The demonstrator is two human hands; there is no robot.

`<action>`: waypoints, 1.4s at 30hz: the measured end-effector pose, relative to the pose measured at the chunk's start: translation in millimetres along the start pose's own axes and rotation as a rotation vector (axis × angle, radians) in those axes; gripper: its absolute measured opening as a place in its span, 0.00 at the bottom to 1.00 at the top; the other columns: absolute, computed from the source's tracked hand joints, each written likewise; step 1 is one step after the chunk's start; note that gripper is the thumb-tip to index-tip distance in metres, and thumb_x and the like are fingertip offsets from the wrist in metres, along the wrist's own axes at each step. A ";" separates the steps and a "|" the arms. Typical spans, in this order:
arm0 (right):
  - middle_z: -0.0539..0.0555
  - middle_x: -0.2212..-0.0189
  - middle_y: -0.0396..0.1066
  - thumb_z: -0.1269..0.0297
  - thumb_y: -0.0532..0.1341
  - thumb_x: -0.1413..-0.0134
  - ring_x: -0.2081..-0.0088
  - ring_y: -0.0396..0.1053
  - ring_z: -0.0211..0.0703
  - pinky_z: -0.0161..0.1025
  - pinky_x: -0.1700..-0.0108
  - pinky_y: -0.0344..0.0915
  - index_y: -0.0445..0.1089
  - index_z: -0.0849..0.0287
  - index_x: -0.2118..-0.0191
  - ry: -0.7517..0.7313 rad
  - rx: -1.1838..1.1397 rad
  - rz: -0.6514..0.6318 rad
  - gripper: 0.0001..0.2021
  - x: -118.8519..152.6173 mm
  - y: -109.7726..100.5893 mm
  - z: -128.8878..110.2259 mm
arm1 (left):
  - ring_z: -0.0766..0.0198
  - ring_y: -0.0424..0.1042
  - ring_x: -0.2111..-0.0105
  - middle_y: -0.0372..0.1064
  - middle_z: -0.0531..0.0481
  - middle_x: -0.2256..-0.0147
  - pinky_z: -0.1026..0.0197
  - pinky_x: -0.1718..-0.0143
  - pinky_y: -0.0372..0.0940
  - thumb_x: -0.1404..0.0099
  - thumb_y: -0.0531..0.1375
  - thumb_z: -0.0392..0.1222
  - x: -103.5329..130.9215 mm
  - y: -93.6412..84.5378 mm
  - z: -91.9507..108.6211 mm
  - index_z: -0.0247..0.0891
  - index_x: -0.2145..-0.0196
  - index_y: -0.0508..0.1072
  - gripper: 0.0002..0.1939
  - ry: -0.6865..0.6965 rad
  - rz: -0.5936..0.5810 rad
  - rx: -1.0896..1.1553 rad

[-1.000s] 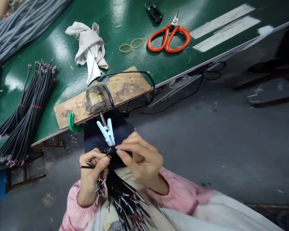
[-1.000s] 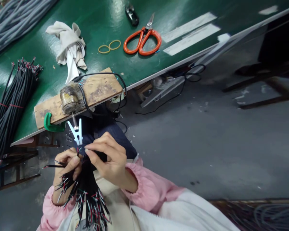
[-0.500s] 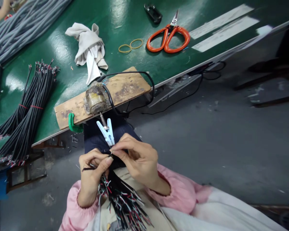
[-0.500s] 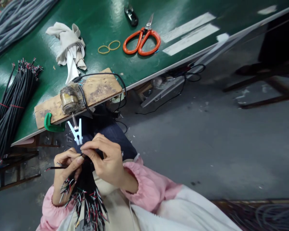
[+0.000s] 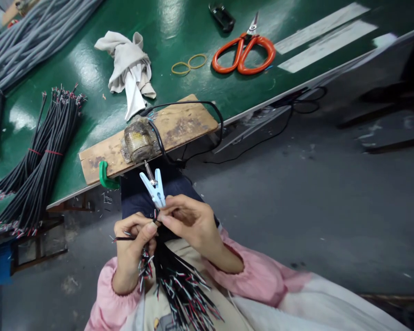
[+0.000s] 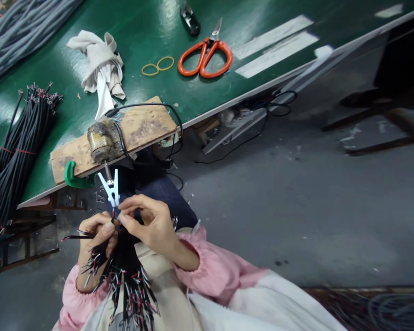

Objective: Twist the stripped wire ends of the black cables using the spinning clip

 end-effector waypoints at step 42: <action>0.52 0.75 0.72 0.69 0.65 0.40 0.70 0.67 0.40 0.40 0.65 0.66 0.75 0.58 0.71 -0.320 0.249 -0.101 0.08 -7.7 -5.3 -16.1 | 0.77 0.53 0.89 0.63 0.56 0.85 0.71 0.89 0.47 0.50 0.74 0.53 -2.1 -1.3 3.7 0.34 0.80 0.79 0.18 -0.105 -0.085 -0.041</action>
Point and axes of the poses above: each hand's wrist, its own x-axis away from the middle knuckle, its own y-axis out of the palm, z = x × y, the point moved 3 cm from there along -x, towards the middle knuckle
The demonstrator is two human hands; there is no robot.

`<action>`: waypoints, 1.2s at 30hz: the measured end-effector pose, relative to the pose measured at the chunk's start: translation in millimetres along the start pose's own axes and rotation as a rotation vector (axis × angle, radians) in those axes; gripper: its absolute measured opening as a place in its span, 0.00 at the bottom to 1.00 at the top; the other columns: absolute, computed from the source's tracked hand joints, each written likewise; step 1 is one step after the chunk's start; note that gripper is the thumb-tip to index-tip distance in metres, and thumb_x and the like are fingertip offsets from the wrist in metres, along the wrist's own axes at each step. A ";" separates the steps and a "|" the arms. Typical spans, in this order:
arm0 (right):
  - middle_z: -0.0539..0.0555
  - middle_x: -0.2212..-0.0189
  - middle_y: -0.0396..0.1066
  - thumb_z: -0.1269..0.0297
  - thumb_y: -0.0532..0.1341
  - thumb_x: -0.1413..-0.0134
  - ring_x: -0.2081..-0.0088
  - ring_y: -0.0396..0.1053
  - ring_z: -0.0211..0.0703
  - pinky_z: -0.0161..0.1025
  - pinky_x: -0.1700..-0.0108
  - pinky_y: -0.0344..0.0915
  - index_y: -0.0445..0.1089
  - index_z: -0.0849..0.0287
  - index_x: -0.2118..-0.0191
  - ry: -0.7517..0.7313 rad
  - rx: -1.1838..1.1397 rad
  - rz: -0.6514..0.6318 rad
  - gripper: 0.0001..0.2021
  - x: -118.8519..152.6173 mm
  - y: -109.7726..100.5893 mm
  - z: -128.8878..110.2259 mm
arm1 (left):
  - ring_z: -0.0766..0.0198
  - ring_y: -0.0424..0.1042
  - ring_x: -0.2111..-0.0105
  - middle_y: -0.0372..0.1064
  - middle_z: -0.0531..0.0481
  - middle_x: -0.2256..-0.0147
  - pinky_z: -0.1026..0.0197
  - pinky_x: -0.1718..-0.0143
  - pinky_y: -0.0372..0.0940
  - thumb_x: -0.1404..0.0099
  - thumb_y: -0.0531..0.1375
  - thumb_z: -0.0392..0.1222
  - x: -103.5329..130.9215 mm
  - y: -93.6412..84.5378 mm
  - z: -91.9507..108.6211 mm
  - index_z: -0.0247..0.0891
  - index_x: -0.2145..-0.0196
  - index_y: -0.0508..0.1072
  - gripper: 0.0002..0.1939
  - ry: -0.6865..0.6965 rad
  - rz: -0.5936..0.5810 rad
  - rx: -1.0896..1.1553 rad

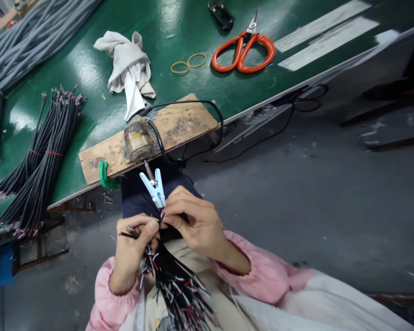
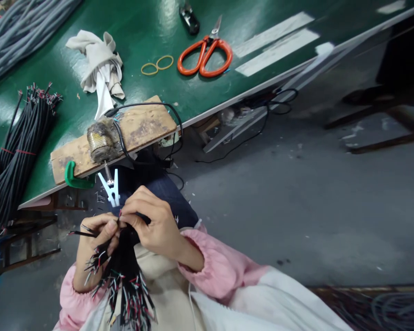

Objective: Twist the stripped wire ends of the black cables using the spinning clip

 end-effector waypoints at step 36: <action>0.50 0.81 0.70 0.39 0.72 0.61 0.78 0.58 0.33 0.33 0.74 0.57 0.76 0.62 0.78 0.765 -0.780 0.022 0.26 -22.9 15.1 50.4 | 0.78 0.53 0.89 0.64 0.57 0.84 0.72 0.89 0.50 0.56 0.77 0.43 -1.6 7.5 14.6 0.38 0.81 0.81 0.10 0.135 0.128 0.073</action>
Point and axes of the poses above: each hand's wrist, its own x-axis away from the middle knuckle, its own y-axis out of the palm, z = x × y, the point moved 3 cm from there along -x, towards the middle knuckle
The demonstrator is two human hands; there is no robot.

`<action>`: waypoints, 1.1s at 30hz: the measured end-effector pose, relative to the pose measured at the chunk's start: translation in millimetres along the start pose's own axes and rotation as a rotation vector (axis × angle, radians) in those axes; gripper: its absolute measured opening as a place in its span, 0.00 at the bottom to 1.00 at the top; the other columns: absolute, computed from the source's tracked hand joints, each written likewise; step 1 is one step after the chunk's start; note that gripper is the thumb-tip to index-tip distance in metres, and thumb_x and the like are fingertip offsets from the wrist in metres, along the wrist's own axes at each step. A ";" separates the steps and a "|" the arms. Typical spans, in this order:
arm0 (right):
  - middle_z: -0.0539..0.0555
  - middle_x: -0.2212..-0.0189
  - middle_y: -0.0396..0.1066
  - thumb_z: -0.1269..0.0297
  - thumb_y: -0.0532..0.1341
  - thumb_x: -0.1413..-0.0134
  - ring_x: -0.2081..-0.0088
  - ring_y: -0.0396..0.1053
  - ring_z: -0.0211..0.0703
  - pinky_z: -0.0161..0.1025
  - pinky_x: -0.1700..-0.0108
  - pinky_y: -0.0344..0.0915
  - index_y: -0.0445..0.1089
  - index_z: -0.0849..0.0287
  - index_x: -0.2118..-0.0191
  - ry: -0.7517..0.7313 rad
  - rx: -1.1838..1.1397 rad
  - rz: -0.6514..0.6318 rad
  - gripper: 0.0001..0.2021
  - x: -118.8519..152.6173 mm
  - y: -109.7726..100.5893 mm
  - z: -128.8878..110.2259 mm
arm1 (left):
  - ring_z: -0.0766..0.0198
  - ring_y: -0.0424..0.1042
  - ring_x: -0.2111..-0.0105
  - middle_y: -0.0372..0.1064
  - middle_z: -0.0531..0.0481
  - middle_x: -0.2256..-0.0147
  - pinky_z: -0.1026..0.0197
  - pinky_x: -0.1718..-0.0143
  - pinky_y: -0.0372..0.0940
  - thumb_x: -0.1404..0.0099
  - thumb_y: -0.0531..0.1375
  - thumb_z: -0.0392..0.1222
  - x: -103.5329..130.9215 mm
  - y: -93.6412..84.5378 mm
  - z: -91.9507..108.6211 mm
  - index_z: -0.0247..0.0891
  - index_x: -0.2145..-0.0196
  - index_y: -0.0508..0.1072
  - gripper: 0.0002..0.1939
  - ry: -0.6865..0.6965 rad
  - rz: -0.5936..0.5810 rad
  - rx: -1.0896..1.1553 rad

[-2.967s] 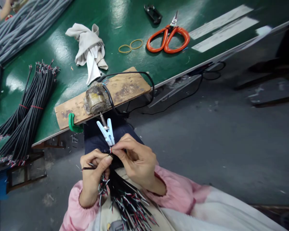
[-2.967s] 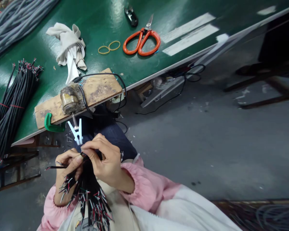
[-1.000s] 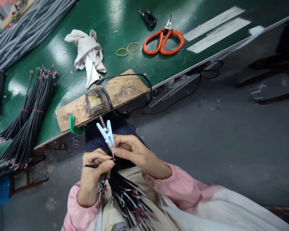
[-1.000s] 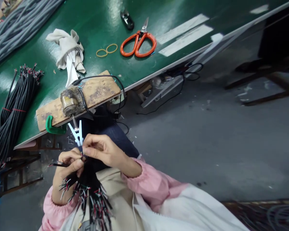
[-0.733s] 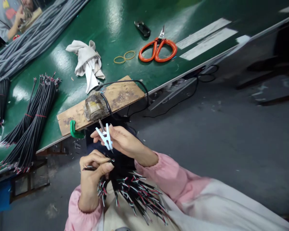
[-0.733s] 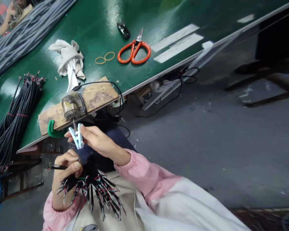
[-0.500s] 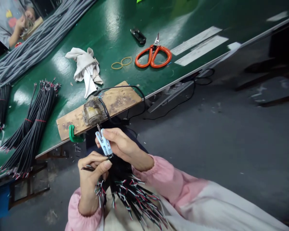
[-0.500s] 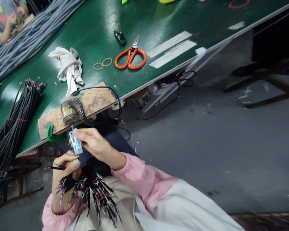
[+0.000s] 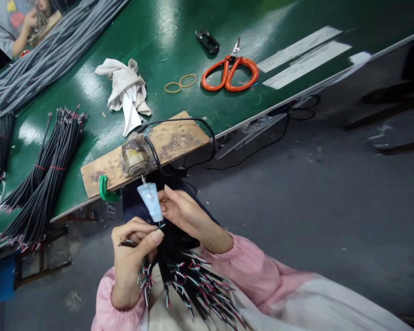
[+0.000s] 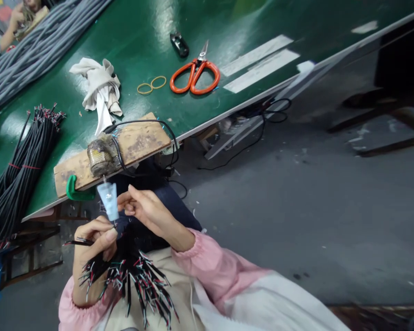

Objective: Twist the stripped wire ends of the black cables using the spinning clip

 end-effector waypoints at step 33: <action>0.56 0.69 0.80 0.72 0.63 0.41 0.69 0.73 0.44 0.44 0.62 0.70 0.80 0.56 0.63 -0.758 0.944 -0.057 0.08 49.0 12.2 -28.5 | 0.79 0.49 0.94 0.61 0.58 0.86 0.73 0.93 0.42 0.51 0.74 0.56 4.5 -13.3 -28.4 0.34 0.80 0.77 0.21 -0.107 -0.065 -0.025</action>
Point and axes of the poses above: each hand's wrist, its own x-axis away from the middle knuckle, its own y-axis out of the palm, z = x × y, the point moved 3 cm from there along -x, towards the middle knuckle
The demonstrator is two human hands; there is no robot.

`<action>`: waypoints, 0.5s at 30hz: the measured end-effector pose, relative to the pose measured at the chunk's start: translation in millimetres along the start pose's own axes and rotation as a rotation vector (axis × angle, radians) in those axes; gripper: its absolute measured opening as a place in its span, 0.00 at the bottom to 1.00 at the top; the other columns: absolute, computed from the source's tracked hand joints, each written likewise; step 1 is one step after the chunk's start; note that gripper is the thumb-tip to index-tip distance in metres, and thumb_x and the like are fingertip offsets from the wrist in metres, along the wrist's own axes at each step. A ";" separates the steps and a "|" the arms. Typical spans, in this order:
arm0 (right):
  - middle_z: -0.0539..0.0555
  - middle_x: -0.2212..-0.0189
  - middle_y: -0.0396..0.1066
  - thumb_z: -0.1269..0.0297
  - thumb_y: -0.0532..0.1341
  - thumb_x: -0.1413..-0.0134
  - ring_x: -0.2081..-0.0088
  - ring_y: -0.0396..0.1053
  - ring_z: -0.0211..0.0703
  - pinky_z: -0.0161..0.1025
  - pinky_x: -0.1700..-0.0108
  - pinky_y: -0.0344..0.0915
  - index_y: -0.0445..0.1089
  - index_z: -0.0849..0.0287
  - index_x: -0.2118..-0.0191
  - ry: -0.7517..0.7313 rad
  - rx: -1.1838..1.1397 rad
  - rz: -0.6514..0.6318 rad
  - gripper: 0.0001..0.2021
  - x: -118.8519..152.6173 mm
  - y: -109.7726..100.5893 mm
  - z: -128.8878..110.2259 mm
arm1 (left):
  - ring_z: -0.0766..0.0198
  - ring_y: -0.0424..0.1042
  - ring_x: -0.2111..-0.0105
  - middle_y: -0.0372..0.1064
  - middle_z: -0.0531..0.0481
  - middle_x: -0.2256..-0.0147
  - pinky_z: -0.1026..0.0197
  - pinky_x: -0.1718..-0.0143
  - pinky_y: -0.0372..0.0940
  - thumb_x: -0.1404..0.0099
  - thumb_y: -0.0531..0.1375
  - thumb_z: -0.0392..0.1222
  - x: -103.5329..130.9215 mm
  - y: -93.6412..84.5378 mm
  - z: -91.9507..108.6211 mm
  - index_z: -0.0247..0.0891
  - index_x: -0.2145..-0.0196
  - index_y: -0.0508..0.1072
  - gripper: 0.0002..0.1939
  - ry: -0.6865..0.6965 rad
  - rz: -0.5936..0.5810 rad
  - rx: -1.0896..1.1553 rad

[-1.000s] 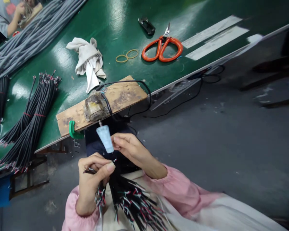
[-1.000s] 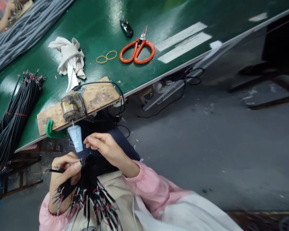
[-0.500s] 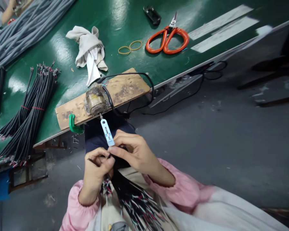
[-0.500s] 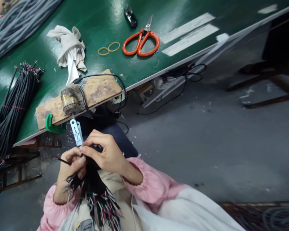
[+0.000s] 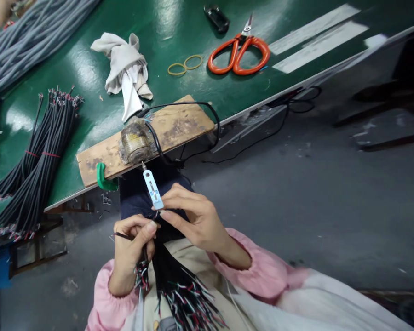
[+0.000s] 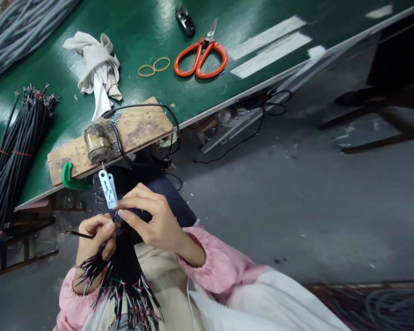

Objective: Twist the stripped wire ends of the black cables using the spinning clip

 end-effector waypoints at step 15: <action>0.53 0.72 0.77 0.78 0.64 0.44 0.71 0.70 0.43 0.42 0.68 0.67 0.79 0.54 0.58 -0.249 0.230 0.201 0.13 14.9 7.1 -16.6 | 0.77 0.53 0.92 0.58 0.60 0.89 0.72 0.91 0.46 0.53 0.74 0.57 -1.2 6.9 11.5 0.35 0.81 0.74 0.23 0.053 0.128 -0.085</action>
Point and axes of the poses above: each hand's wrist, its own x-axis away from the middle knuckle, its own y-axis out of the palm, z = x × y, the point moved 3 cm from there along -x, towards the middle knuckle
